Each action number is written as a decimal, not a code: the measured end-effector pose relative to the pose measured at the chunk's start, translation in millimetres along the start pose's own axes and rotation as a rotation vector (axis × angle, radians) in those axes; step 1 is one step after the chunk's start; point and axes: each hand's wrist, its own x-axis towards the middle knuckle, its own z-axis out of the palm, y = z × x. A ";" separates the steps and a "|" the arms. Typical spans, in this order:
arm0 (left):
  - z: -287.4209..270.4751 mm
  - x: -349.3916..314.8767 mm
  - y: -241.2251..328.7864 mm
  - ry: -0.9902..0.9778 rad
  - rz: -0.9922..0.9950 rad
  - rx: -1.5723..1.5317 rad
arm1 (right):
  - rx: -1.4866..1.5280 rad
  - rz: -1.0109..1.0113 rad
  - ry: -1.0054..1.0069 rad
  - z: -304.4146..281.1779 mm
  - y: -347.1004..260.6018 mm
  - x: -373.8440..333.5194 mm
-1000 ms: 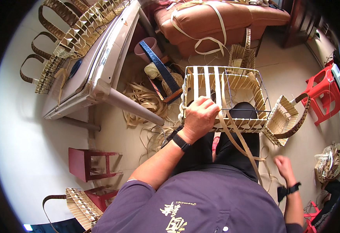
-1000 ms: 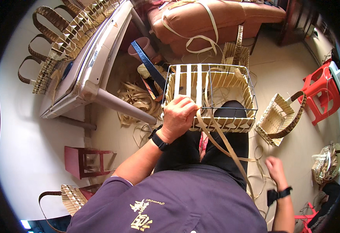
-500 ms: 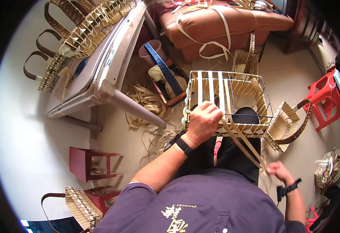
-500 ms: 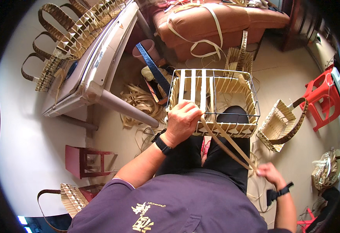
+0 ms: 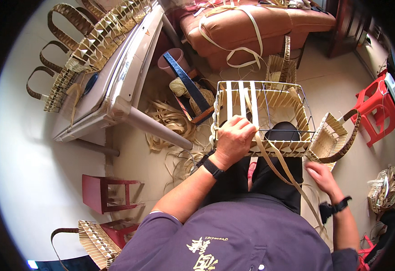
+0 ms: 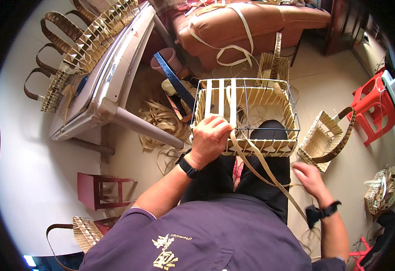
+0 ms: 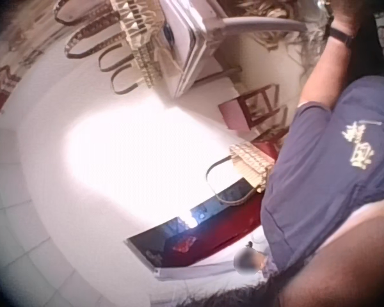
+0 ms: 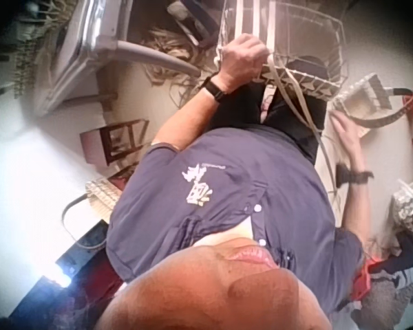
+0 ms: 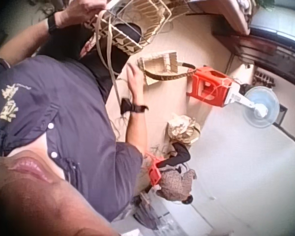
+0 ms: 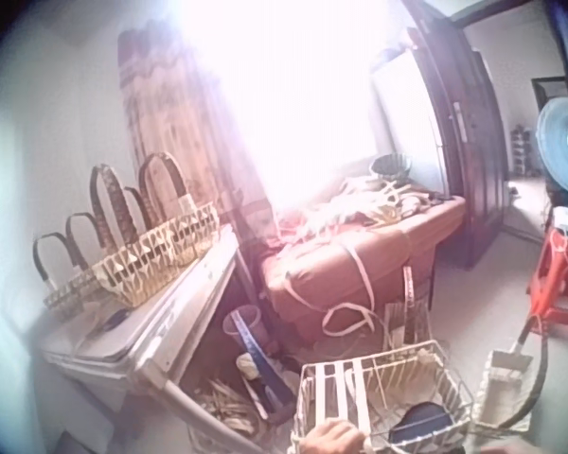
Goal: The person weaves a basket by threading long strips of bamboo through a wire frame, pulling them tight and folding them over the edges.
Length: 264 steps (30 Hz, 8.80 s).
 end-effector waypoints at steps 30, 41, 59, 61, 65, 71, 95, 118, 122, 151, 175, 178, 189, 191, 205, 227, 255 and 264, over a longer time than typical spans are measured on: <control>1.4 0.8 -3.6 -0.015 -0.025 -0.021 | 0.147 -0.056 -0.023 7.6 -107.8 40.6; -4.4 0.0 2.1 0.003 -0.025 -0.025 | 0.005 0.102 -0.239 -1.2 38.6 -28.6; -4.5 0.9 0.0 -0.004 -0.034 -0.036 | -0.009 -0.018 0.059 9.2 -66.7 24.3; -0.5 -1.3 -9.2 -0.014 -0.039 -0.040 | 0.177 -0.104 0.025 28.3 -143.7 67.2; -4.6 -2.6 -11.7 0.004 -0.048 -0.069 | 0.328 0.157 -0.053 47.7 -155.2 98.8; -2.0 -2.3 -10.0 -0.014 -0.038 -0.043 | 0.268 0.167 0.079 45.4 -120.4 37.0; 6.7 6.5 1.2 -0.024 -0.010 -0.102 | -0.659 0.454 -0.122 41.5 226.6 -252.4; -0.9 -0.8 -8.3 -0.019 -0.062 -0.069 | 0.589 0.029 -0.197 36.5 -157.6 87.8; -3.9 -1.8 -7.1 -0.011 -0.052 -0.044 | 0.476 -0.011 -0.370 6.9 -101.7 52.1; -4.7 2.4 2.0 -0.001 -0.055 -0.049 | 0.353 0.118 -0.464 9.0 -64.5 40.5; -0.1 -0.4 3.1 0.038 -0.067 -0.051 | 1.095 0.346 -0.456 -18.5 -28.6 -54.6; 0.7 -0.7 3.4 0.027 -0.073 -0.064 | 1.015 0.442 -0.647 -31.3 26.9 -80.1; -2.5 -1.8 3.5 0.019 -0.103 -0.056 | 0.024 0.051 -0.204 -34.2 -114.3 -1.0; 1.1 1.8 4.8 0.012 -0.089 -0.060 | 0.279 -0.087 -0.262 -6.1 -178.7 30.4; -4.0 8.1 16.3 0.211 -0.093 -0.198 | 0.649 0.187 -0.438 -59.7 -299.5 168.3; -0.9 6.3 16.0 0.035 -0.008 -0.088 | -0.369 0.213 0.004 -224.2 -187.8 200.1; -6.4 13.6 -0.4 -0.094 -0.315 -0.165 | 1.342 -0.006 -0.137 110.8 -198.4 155.2; -13.5 7.3 -13.6 -0.089 -0.272 -0.247 | 1.350 0.244 -0.036 96.3 -199.2 125.7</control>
